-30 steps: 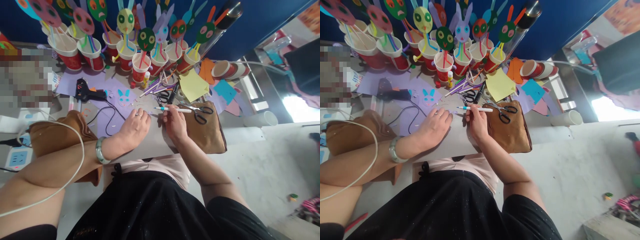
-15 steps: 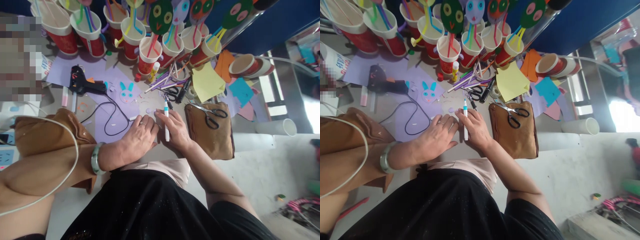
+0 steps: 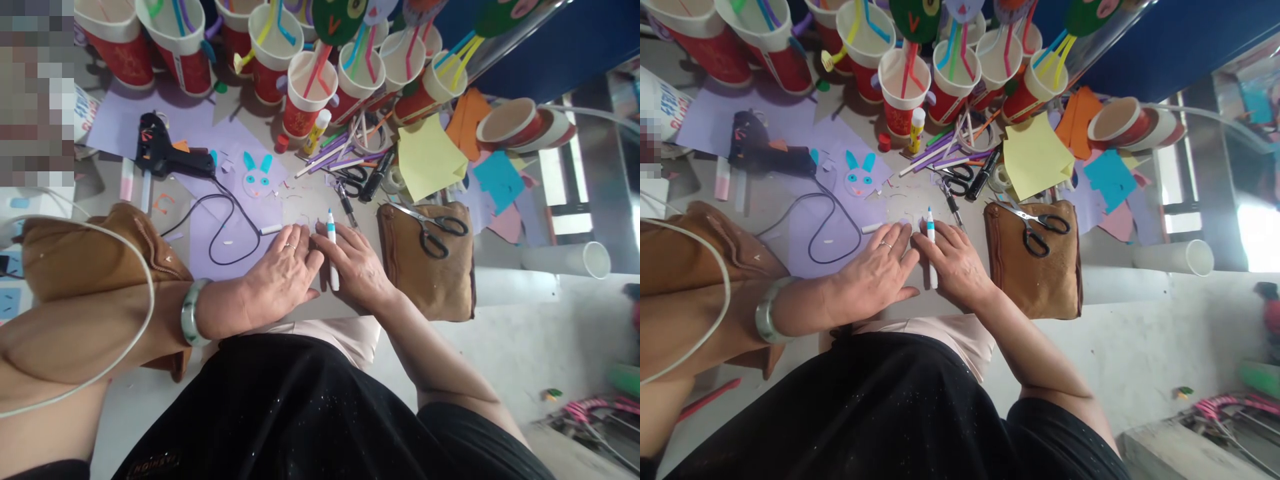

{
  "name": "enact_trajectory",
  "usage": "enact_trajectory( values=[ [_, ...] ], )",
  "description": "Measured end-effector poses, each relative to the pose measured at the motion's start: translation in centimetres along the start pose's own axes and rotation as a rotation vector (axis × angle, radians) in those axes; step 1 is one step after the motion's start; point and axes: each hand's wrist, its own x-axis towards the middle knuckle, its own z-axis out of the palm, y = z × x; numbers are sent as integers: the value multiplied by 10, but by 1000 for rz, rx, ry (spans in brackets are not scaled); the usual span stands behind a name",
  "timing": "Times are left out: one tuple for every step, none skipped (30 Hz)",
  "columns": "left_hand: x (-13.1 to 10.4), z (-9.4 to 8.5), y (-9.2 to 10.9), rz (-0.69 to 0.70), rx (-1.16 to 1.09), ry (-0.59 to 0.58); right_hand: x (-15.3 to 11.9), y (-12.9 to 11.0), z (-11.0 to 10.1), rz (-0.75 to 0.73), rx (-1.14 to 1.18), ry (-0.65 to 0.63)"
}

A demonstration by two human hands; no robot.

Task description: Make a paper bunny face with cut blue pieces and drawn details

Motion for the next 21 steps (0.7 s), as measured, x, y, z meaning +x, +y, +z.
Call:
enact_trajectory(
  values=[
    [-1,0,2,-2,-18,-8,-1,0,0,3,3,1],
    [-2,-1,3,-6,-33,-20,-2,1,0,7,12,3],
    [-2,-1,4,-10,-44,-34,-2,1,1,11,24,8],
    [-2,-3,5,-12,-51,-46,-2,2,1,12,37,17],
    [-2,-4,5,-10,-55,-57,-2,3,1,12,49,30],
    [-2,-5,5,-6,-54,-66,-2,4,1,9,61,46],
    [-1,-7,5,1,-52,-74,-1,4,1,3,73,64],
    [-1,-8,4,10,-52,-80,-1,5,1,-4,85,82],
    [-1,-10,3,16,-55,-84,-1,5,2,-7,98,98],
    [-1,-11,3,18,-63,-85,0,5,2,-5,111,114],
    [0,-11,2,16,-73,-83,0,6,3,4,123,128],
    [0,-12,2,13,-82,-79,0,6,3,18,135,139],
    [0,-12,1,12,-88,-77,0,6,4,35,144,145],
    [-1,-12,1,10,-89,-74,0,6,5,53,149,148],
    [-1,-12,1,10,-86,-69,0,7,6,63,151,146],
    [-1,-12,1,12,-81,-62,0,7,6,68,150,142],
    [-1,-12,1,15,-78,-53,1,7,6,68,146,135],
    [-2,-11,1,17,-78,-48,2,7,5,65,139,130],
    [-2,-11,2,18,-81,-45,2,7,4,62,131,125],
    [-2,-11,2,17,-85,-49,3,7,3,57,126,119],
    [-3,-11,2,19,-87,-55,3,7,2,51,124,112]
  ],
)
